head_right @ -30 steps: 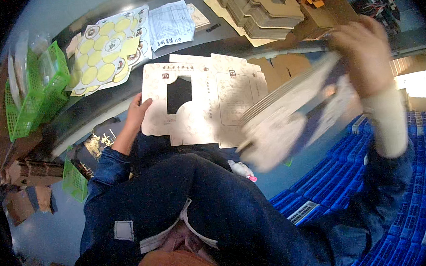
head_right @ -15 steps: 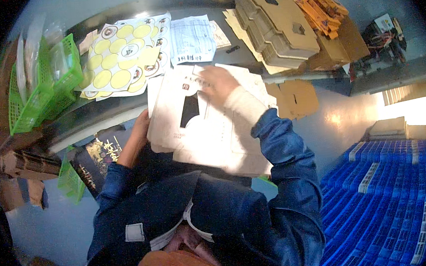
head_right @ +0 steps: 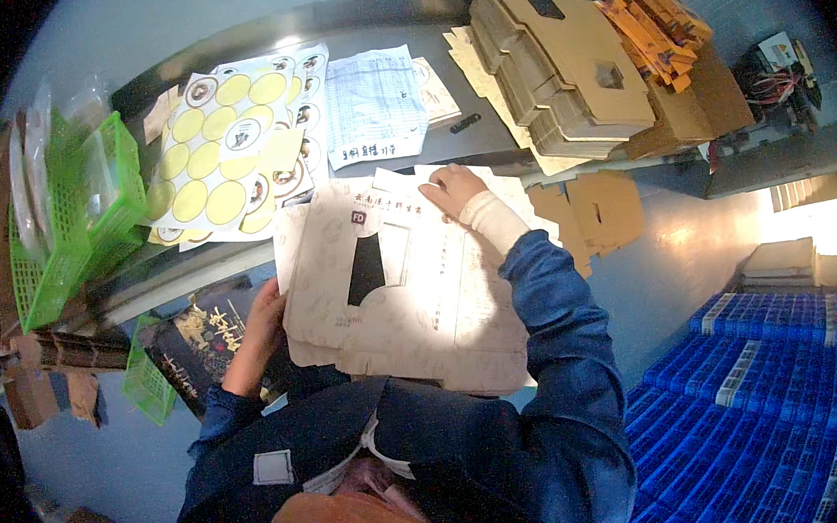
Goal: The person assembles flat cardboard boxes by folding them into shape and applying circular stickers to the center. They handle stacks of cardboard, peel stickers from a sheet, and place them onto the boxes.
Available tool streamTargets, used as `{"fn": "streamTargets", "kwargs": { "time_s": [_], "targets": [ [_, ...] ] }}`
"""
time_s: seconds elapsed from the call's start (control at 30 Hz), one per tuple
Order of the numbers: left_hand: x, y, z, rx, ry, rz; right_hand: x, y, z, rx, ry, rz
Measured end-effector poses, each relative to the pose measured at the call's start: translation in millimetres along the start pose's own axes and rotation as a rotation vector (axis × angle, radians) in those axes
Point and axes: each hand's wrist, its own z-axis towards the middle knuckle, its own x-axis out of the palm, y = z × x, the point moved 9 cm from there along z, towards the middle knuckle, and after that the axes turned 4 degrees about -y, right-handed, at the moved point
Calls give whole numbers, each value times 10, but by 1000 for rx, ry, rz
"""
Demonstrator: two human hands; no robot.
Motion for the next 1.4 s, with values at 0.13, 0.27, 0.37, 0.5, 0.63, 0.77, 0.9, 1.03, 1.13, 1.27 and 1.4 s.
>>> {"fn": "streamTargets", "kwargs": {
  "time_s": [0.13, 0.27, 0.37, 0.5, 0.63, 0.77, 0.9, 1.03, 1.13, 1.27, 1.4],
  "targets": [
    [36, -39, 18, -15, -21, 32, -12, 26, 5, 13, 37, -46],
    [37, -17, 63, -25, -9, 47, -180, 267, 14, -96, -33, -45],
    [3, 17, 78, -36, -41, 69, -247, 463, 60, -195, -70, -18],
    [-16, 69, 107, -77, -59, 82, -298, 627, 146, -265, -83, -153],
    [-80, 69, 120, -46, 21, 82, -505, 682, 410, -295, -69, -230],
    [-12, 48, 134, -73, 36, -2, -191, 628, 409, -413, -222, -179],
    [29, 10, 95, -84, 19, 29, 371, 264, 339, -66, 83, 0],
    [94, -20, 14, -122, -23, -114, 242, 477, 72, -205, -76, -97],
    [55, -26, 31, -46, -90, 48, 269, 421, 35, -172, -46, -159],
    [597, -538, -70, 279, -180, 930, 229, 495, -6, -166, -81, -158],
    [508, -463, 25, 274, -158, 911, 170, 556, 192, -294, -175, -16]
  ]
}}
